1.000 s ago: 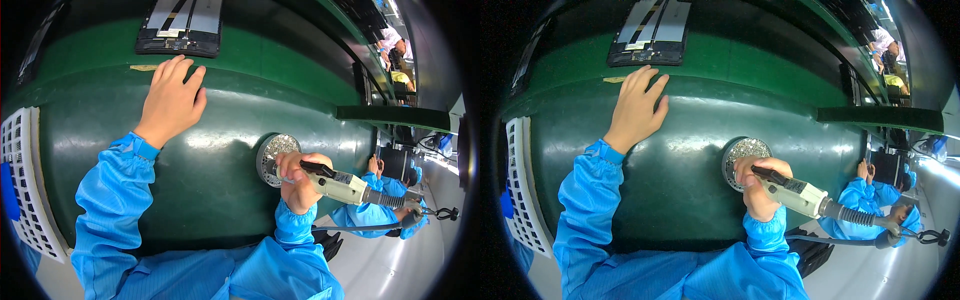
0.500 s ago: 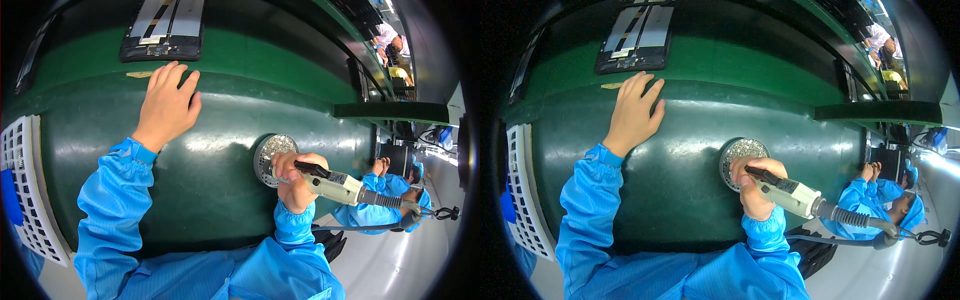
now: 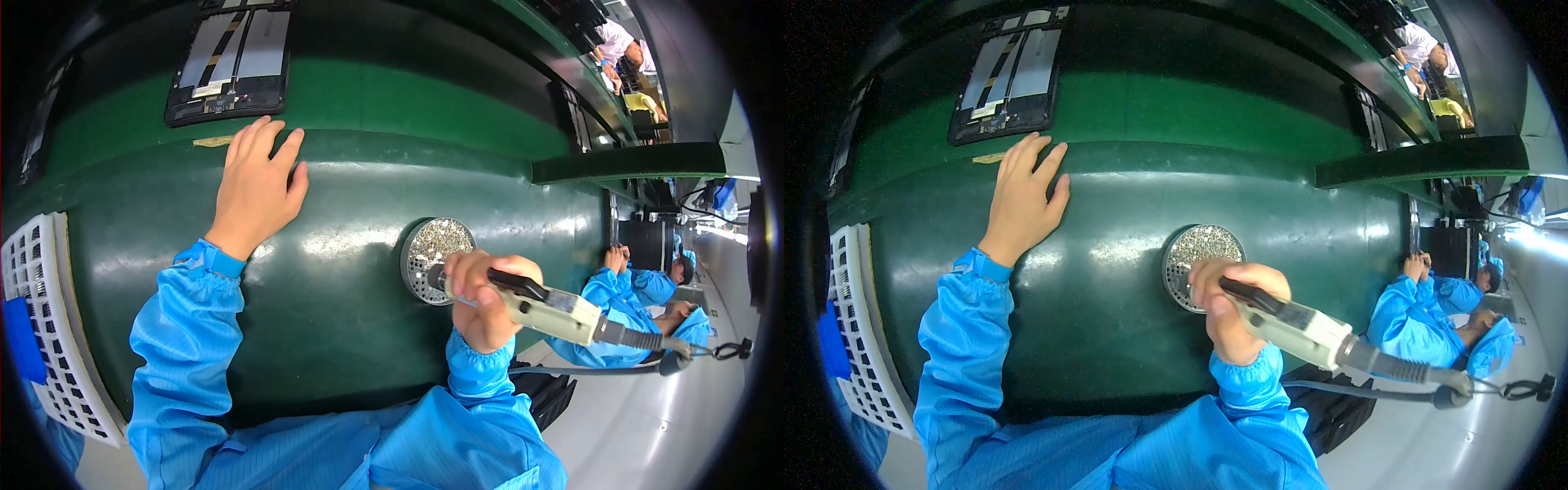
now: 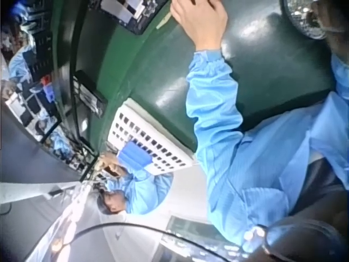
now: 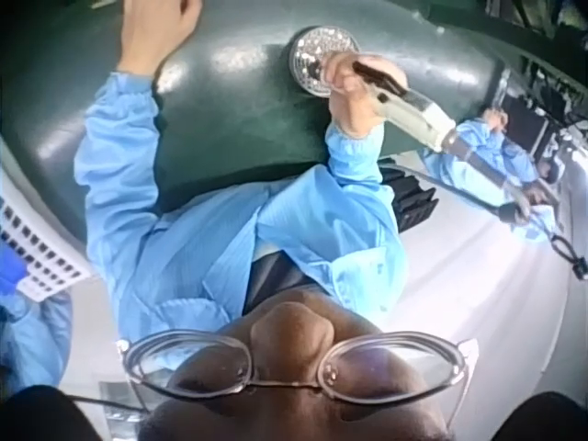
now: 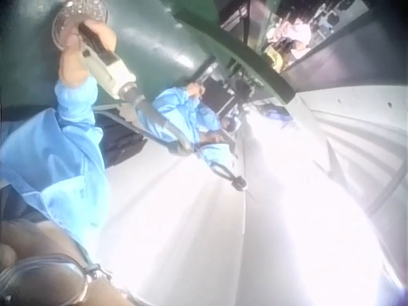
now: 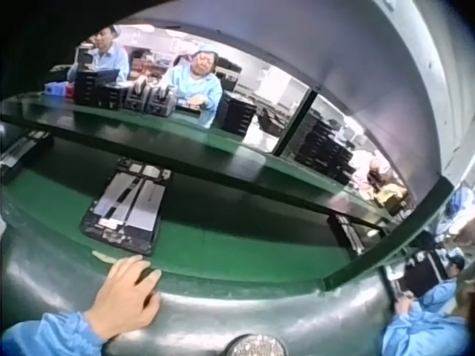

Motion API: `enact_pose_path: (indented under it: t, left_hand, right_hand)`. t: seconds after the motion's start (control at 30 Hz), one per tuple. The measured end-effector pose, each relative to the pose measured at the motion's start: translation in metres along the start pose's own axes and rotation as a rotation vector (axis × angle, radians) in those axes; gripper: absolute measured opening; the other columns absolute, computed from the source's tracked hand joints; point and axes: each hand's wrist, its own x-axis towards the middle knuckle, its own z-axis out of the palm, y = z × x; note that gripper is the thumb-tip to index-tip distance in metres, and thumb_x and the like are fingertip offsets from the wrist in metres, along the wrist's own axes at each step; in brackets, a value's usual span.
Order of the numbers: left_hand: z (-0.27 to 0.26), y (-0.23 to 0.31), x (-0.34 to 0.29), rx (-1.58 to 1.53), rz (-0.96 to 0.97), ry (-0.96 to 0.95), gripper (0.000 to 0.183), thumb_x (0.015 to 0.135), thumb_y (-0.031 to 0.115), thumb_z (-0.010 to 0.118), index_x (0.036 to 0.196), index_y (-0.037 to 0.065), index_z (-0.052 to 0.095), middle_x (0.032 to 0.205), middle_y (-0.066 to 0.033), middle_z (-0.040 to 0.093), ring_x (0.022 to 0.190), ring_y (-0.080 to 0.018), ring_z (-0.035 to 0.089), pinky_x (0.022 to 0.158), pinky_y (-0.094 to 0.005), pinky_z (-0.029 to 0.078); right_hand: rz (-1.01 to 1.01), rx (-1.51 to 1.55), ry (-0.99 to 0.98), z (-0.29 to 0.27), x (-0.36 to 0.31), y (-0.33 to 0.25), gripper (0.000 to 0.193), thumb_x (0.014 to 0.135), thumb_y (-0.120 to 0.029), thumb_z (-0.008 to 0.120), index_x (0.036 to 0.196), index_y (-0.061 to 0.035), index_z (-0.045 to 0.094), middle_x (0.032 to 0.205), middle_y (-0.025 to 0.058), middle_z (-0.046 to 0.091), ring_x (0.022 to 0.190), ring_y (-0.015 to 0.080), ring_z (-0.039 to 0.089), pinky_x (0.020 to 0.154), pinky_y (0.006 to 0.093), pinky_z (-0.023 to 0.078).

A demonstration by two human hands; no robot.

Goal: The person assembles internal components into a tablet frame by securing them with screws using an electric screwdriver.

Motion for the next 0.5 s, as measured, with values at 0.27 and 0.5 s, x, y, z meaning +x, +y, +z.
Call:
enact_pose_path:
  t: [0.27,0.5]
  left_hand:
    - [0.0,-0.001,0.003,0.021,0.059,0.037,0.038,0.076,0.013,0.064,0.112,0.002,0.06,0.117,-0.0189,0.053,0.115,-0.0372,0.048,0.098,-0.0453,0.038]
    - [-0.007,0.002,0.001,-0.058,0.1,0.162,0.034,0.069,0.017,0.061,0.097,-0.002,0.061,0.104,-0.022,0.053,0.103,-0.0394,0.051,0.09,-0.0486,0.041]
  right_hand:
    - [-0.106,-0.025,0.132,-0.015,0.003,-0.017,0.034,0.081,-0.007,0.062,0.111,-0.0058,0.047,0.068,0.0088,0.053,0.06,0.0199,0.051,0.062,0.0392,0.044]
    - [-0.099,-0.529,0.548,-0.087,-0.013,-0.019,0.033,0.08,-0.01,0.067,0.11,-0.0017,0.056,0.083,0.0089,0.061,0.072,0.0148,0.058,0.064,0.0263,0.048]
